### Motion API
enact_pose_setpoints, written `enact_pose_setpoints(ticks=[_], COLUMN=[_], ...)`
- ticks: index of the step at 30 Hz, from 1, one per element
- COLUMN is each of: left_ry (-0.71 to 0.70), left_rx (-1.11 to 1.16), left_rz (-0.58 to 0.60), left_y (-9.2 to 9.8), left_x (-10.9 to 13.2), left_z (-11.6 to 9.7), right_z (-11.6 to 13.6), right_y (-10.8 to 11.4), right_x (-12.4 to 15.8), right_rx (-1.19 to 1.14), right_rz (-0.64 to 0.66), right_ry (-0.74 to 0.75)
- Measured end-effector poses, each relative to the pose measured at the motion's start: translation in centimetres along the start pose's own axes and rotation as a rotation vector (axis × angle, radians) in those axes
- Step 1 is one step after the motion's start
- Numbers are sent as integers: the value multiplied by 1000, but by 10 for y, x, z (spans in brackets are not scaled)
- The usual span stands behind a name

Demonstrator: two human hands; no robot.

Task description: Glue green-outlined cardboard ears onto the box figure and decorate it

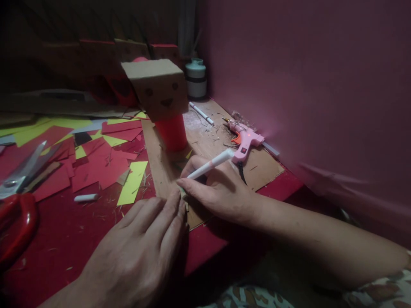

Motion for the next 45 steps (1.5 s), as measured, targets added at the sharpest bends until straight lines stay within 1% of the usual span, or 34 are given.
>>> enact_pose_setpoints(ticks=[2,7,10,14,18,21,24,27,30,35,40,45], left_ry=[-6,-61,-44,-74,-70,-79,-41,-59,-47,-105,-95,-98], left_rx=[-12,-1,-7,21,28,34,27,25,4,22,34,17], left_rz=[5,80,67,118,94,105,80,112,99,183,179,150], left_y=[1,2,6,2,4,2,1,-3,1,1,0,2], left_x=[-1,-6,-7,-8,-8,-7,-5,-4,-5,-5,-5,-4], left_z=[0,0,4,4,4,1,2,0,2,2,1,2], right_z=[1,3,3,2,2,3,4,4,6,10,7,7], right_y=[1,2,2,0,0,1,1,1,2,2,2,1], right_x=[0,1,1,1,1,2,2,2,2,3,1,2], right_rx=[4,16,17,-9,5,18,16,12,-9,-18,-25,-23], right_rz=[-6,-16,-20,3,8,-2,2,1,5,16,6,17], right_ry=[3,-16,-10,4,8,-7,-39,-68,-63,-29,-32,-37])
Point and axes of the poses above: each hand's wrist, its own x-axis away from the middle knuckle, its own y-axis out of the back of the hand, z = x × y, the point moved 8 cm from there along -x, towards the middle knuckle, and after that the axes turned 11 degrees about -y, right-handed, at the moved point
